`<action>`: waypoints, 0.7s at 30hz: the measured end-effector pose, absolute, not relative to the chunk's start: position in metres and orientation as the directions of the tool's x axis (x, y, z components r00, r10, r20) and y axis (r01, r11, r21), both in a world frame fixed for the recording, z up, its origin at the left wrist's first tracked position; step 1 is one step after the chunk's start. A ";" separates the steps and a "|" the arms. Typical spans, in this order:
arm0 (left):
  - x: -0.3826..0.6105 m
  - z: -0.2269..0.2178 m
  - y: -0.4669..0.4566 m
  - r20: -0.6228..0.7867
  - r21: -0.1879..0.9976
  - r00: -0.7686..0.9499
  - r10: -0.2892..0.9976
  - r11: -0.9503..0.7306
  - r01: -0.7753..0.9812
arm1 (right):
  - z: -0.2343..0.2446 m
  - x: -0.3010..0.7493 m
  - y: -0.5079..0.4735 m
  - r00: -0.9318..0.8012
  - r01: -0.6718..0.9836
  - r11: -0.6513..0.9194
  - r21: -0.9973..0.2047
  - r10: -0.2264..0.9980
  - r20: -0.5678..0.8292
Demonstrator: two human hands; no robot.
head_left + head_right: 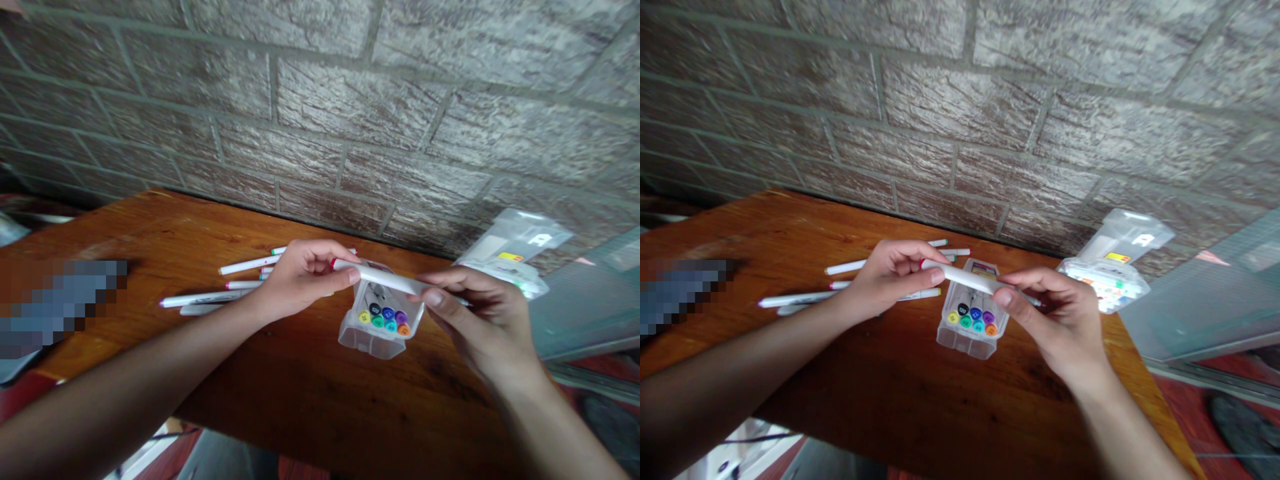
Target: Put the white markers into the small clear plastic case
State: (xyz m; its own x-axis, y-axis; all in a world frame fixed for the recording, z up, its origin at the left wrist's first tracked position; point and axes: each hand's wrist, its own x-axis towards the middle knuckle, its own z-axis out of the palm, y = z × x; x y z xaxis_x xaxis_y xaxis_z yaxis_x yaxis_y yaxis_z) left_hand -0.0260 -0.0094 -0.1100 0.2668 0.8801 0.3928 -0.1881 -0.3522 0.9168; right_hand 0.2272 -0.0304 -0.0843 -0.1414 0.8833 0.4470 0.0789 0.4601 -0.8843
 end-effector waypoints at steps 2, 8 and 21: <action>-0.027 -0.110 -0.010 0.384 0.921 0.276 0.881 -0.343 -0.187 | -0.084 0.227 -0.030 -0.141 0.076 0.452 -0.889 0.887 0.439; -0.027 -0.109 -0.009 0.379 0.924 0.260 0.888 -0.348 -0.158 | -0.083 0.226 -0.030 -0.152 0.070 0.458 -0.886 0.883 0.445; -0.024 -0.109 -0.008 0.377 0.921 0.238 0.895 -0.336 -0.195 | -0.084 0.226 -0.029 -0.175 0.059 0.492 -0.869 0.862 0.476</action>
